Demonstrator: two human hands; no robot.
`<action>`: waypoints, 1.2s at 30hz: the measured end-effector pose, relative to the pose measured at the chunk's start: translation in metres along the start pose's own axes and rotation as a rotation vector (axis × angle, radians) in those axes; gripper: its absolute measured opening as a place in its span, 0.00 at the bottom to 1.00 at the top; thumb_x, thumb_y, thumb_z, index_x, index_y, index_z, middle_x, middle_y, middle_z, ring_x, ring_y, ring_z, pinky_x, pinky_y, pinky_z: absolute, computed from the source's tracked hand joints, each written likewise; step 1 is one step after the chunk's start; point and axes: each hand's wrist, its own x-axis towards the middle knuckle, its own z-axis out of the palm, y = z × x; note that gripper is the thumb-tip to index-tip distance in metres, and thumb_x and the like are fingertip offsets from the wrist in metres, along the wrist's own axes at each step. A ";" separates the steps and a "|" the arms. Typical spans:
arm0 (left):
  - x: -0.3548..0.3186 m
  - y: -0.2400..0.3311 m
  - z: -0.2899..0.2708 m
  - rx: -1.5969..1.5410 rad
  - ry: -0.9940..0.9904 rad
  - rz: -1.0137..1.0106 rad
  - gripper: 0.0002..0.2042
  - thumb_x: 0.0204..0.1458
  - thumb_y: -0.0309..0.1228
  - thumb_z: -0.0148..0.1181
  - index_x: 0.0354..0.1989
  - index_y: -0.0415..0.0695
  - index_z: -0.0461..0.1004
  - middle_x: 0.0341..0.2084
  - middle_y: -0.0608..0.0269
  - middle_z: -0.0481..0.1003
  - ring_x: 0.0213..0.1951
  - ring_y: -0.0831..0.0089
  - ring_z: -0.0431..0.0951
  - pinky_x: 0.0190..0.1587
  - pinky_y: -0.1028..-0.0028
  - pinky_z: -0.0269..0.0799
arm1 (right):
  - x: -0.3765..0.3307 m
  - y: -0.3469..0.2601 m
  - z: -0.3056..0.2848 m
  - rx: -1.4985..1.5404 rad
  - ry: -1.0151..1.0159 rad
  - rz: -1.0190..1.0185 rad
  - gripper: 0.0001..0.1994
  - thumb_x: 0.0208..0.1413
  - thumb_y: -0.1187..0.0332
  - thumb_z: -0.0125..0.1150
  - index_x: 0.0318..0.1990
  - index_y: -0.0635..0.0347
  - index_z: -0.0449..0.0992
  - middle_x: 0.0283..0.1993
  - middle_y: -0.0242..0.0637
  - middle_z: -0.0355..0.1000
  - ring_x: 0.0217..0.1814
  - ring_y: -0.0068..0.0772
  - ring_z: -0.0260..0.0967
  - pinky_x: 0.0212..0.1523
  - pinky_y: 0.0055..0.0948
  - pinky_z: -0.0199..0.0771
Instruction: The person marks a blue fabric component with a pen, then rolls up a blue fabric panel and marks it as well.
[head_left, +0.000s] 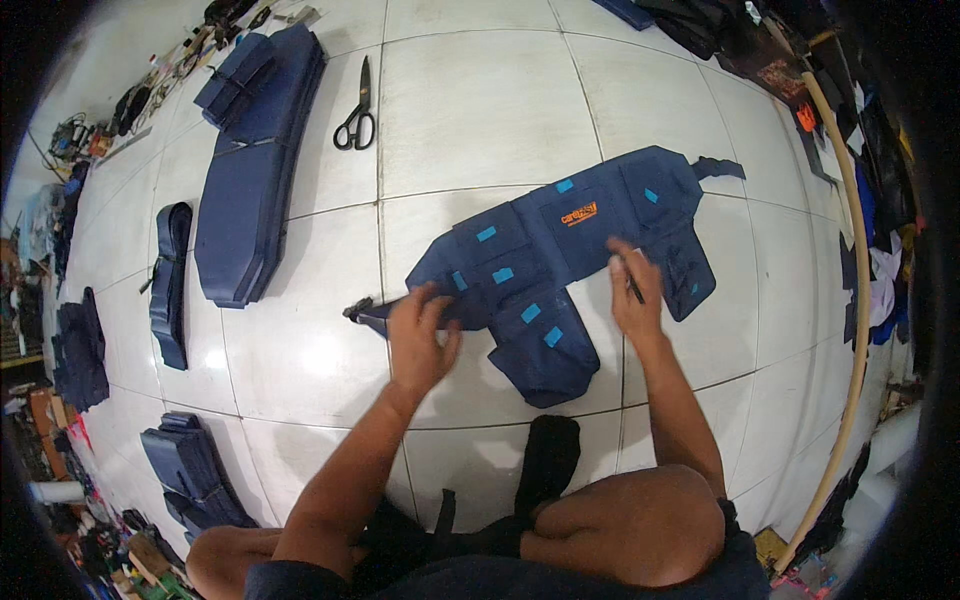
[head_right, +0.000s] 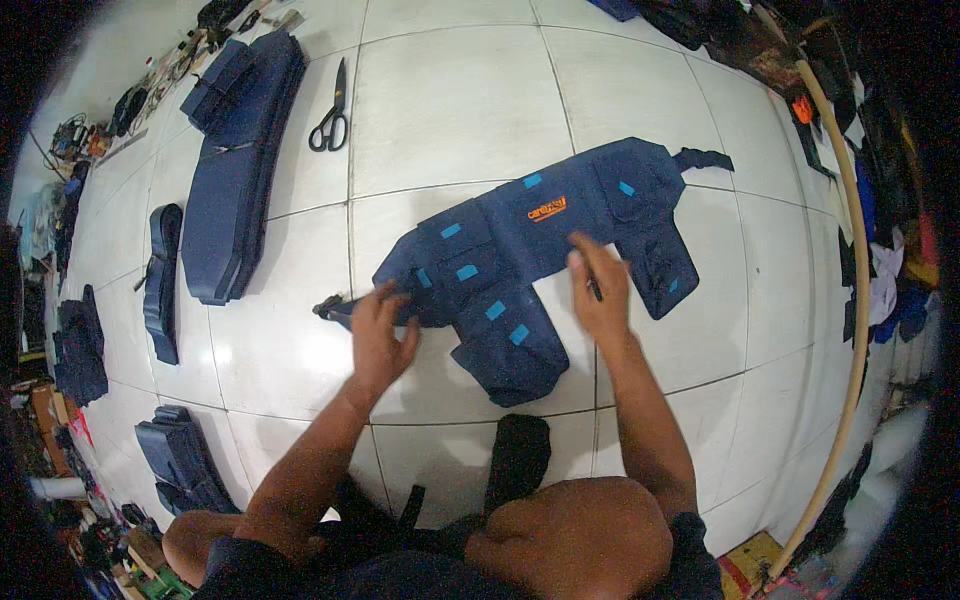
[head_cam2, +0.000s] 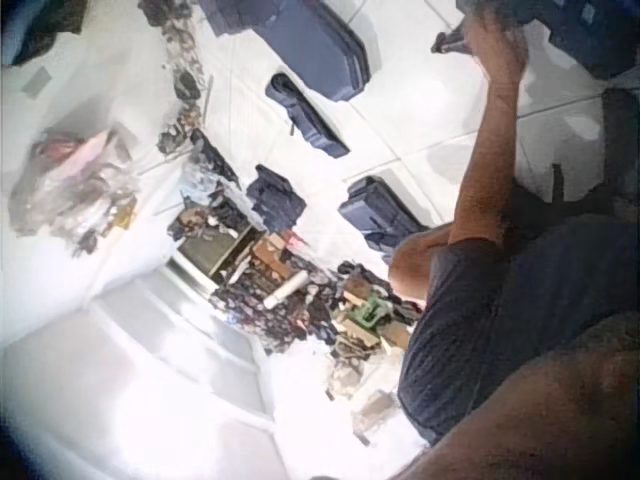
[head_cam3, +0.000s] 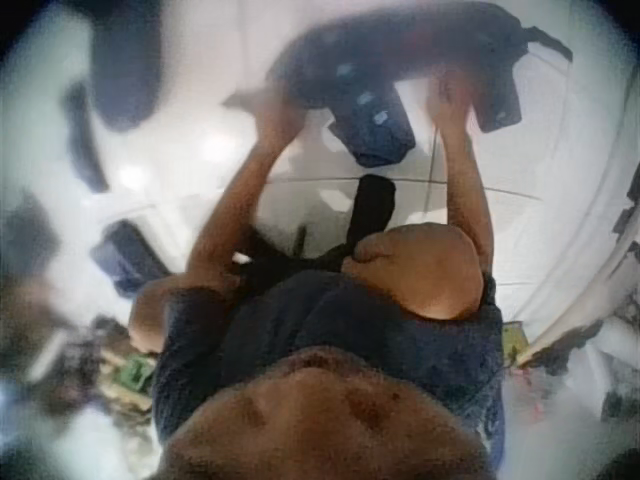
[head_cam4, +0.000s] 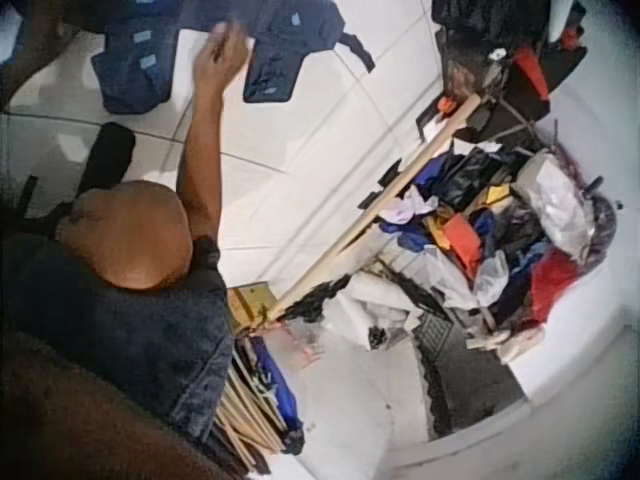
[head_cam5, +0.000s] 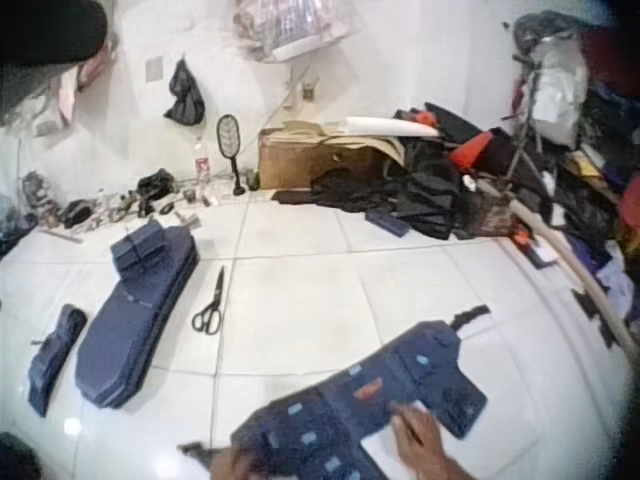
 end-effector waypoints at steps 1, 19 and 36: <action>-0.007 -0.001 0.001 -0.058 -0.043 0.079 0.22 0.47 0.29 0.68 0.52 0.41 0.71 0.58 0.44 0.69 0.60 0.43 0.67 0.63 0.51 0.62 | -0.034 -0.004 0.037 0.121 -0.034 0.023 0.14 0.68 0.63 0.51 0.44 0.65 0.79 0.42 0.50 0.77 0.44 0.51 0.75 0.47 0.42 0.72; -0.055 0.063 -0.014 -0.495 -0.432 -0.037 0.10 0.65 0.31 0.52 0.44 0.36 0.73 0.31 0.45 0.76 0.34 0.47 0.77 0.38 0.58 0.72 | -0.095 -0.053 0.025 0.779 0.086 0.686 0.17 0.70 0.58 0.45 0.32 0.58 0.72 0.21 0.27 0.63 0.22 0.20 0.62 0.24 0.22 0.63; -0.051 -0.025 0.003 -0.053 -0.117 -0.267 0.21 0.57 0.37 0.62 0.56 0.41 0.70 0.40 0.45 0.76 0.41 0.46 0.78 0.43 0.56 0.72 | -0.158 -0.027 0.057 0.138 0.010 0.335 0.14 0.69 0.62 0.51 0.52 0.65 0.70 0.54 0.51 0.74 0.56 0.46 0.73 0.57 0.39 0.72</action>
